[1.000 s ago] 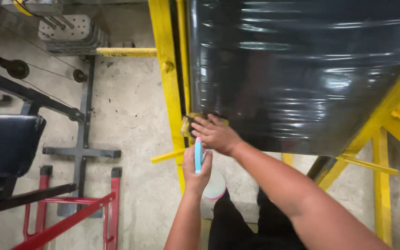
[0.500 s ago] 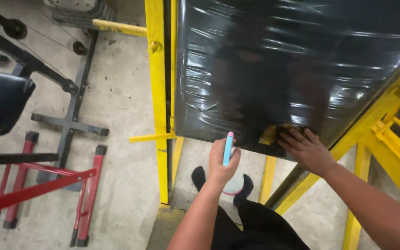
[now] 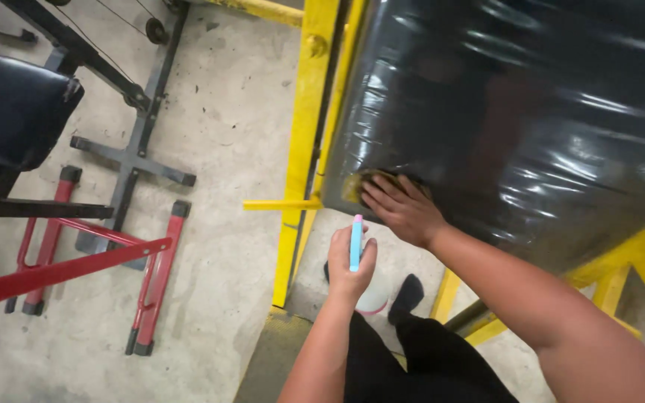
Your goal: Cleaning the padded seat and yellow frame of a gym machine using a spray bottle and a cloth.
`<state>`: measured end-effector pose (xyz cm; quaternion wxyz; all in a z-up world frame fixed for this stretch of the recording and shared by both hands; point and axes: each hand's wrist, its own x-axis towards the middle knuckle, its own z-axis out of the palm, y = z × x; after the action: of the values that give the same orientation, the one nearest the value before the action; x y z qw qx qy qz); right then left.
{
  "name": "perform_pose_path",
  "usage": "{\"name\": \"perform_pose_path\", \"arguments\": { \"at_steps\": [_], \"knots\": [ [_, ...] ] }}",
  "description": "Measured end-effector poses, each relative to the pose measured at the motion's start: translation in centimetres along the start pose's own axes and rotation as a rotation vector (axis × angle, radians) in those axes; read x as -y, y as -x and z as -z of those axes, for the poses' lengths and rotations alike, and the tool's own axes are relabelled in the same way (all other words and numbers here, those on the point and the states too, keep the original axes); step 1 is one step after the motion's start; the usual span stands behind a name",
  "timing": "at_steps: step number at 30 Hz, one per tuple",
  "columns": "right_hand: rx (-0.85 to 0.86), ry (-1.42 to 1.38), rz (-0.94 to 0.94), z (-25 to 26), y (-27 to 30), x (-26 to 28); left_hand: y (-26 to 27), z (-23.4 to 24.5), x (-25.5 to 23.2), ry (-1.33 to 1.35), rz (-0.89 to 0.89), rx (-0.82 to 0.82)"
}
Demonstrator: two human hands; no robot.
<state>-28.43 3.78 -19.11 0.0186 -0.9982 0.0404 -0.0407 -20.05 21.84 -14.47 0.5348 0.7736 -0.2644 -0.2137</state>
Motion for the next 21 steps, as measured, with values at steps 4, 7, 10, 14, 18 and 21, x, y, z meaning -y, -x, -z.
{"name": "perform_pose_path", "arguments": {
  "at_steps": [4,7,10,14,18,21],
  "knots": [
    [-0.136,0.178,0.057,0.2,-6.5,2.1,-0.6,3.7,2.6,-0.043,-0.085,-0.006],
    [-0.161,0.199,0.020,0.4,-10.1,4.1,-1.4,5.9,3.7,-0.038,-0.038,0.024],
    [-0.148,0.173,-0.075,-2.3,-12.2,6.2,-1.9,6.9,4.3,-0.074,-0.035,0.054],
    [-0.023,0.221,-0.109,-7.1,-12.0,8.6,-2.3,7.1,4.4,-0.011,0.019,0.107],
    [-0.107,0.089,-0.003,-5.3,-8.2,8.5,-1.6,6.0,4.5,0.013,-0.080,0.122],
    [0.042,-0.074,-0.018,-3.3,-4.3,7.4,-0.3,5.2,3.6,0.020,-0.158,0.097]
  ]
}}
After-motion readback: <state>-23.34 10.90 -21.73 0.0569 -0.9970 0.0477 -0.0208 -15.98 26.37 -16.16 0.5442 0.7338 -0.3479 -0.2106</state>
